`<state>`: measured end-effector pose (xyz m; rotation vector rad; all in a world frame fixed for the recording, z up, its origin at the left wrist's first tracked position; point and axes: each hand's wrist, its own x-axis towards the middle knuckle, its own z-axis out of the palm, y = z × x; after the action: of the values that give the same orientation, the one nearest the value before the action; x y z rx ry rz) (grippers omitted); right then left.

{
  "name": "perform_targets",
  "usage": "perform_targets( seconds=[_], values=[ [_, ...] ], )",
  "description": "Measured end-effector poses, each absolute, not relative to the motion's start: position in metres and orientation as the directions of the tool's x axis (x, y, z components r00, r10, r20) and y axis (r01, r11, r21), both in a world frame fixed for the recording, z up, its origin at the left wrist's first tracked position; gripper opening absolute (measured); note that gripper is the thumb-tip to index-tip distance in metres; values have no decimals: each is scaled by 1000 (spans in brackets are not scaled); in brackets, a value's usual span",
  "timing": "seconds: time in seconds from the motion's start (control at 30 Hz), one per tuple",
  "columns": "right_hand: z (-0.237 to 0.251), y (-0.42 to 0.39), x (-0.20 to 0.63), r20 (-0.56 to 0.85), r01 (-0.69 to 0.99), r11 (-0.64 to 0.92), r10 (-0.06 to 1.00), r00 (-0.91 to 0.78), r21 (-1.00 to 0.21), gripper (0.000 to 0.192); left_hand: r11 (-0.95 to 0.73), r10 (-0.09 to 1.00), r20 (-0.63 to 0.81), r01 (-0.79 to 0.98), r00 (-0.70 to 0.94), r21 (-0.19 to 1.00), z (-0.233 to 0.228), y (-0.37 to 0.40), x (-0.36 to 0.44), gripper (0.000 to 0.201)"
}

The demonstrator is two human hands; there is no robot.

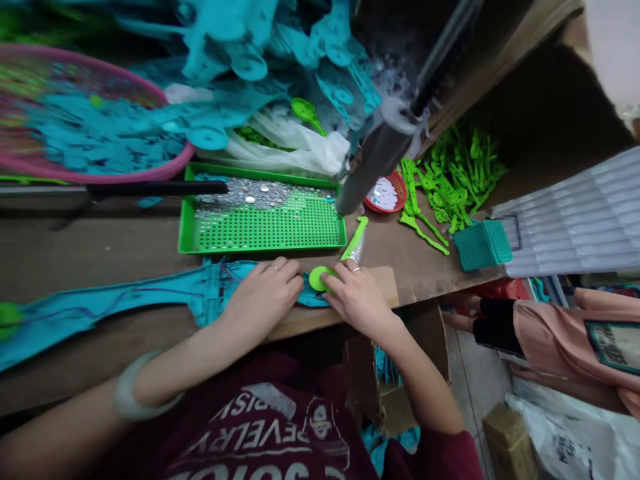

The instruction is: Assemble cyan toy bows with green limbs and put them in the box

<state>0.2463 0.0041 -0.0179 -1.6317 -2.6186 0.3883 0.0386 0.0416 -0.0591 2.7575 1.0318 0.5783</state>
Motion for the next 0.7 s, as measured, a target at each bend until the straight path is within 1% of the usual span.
perform_targets(
  seconds=[0.1, 0.17, 0.23, 0.3, 0.37, 0.4, 0.47, 0.5, 0.53, 0.6, 0.7],
  values=[
    [-8, 5, 250, -98, 857, 443, 871, -481, -263, 26, -752, 650, 430, 610, 626, 249, -56, 24, 28, 17],
    [0, 15, 243, -44, 825, 486, 854, -518, -289, 21, -738, 653, 530, 611, 541, 285, -56, 8, 16, 22],
    [6, 33, 222, 33, 778, 562, 816, -577, -281, 21, -693, 687, 582, 633, 435, 345, -58, -3, 1, 21],
    [6, 58, 189, 63, 720, 662, 744, -665, -210, 24, -585, 755, 584, 708, 299, 395, -61, -6, -12, 19],
    [1, 84, 156, -5, 638, 764, 641, -768, -94, 25, -451, 809, 560, 798, 178, 398, -66, -2, -22, 20],
    [-4, 96, 142, -52, 573, 818, 571, -819, -50, 24, -405, 822, 550, 830, 146, 385, -69, 0, -26, 21],
    [-14, 114, 126, -121, 451, 893, 448, -886, 5, 23, -390, 828, 539, 850, 156, 353, -75, 4, -31, 20],
    [-18, 119, 123, -138, 407, 913, 406, -903, 21, 23, -414, 822, 539, 843, 184, 344, -78, 4, -32, 18],
    [-22, 122, 123, -142, 385, 922, 386, -911, 34, 23, -440, 814, 542, 830, 208, 343, -81, 3, -32, 16],
    [-26, 124, 127, -131, 385, 921, 389, -912, 59, 24, -451, 805, 560, 817, 198, 359, -86, -1, -31, 16],
    [-30, 125, 133, -117, 392, 916, 400, -909, 91, 26, -421, 811, 570, 807, 131, 413, -91, -6, -30, 18]
  ],
)
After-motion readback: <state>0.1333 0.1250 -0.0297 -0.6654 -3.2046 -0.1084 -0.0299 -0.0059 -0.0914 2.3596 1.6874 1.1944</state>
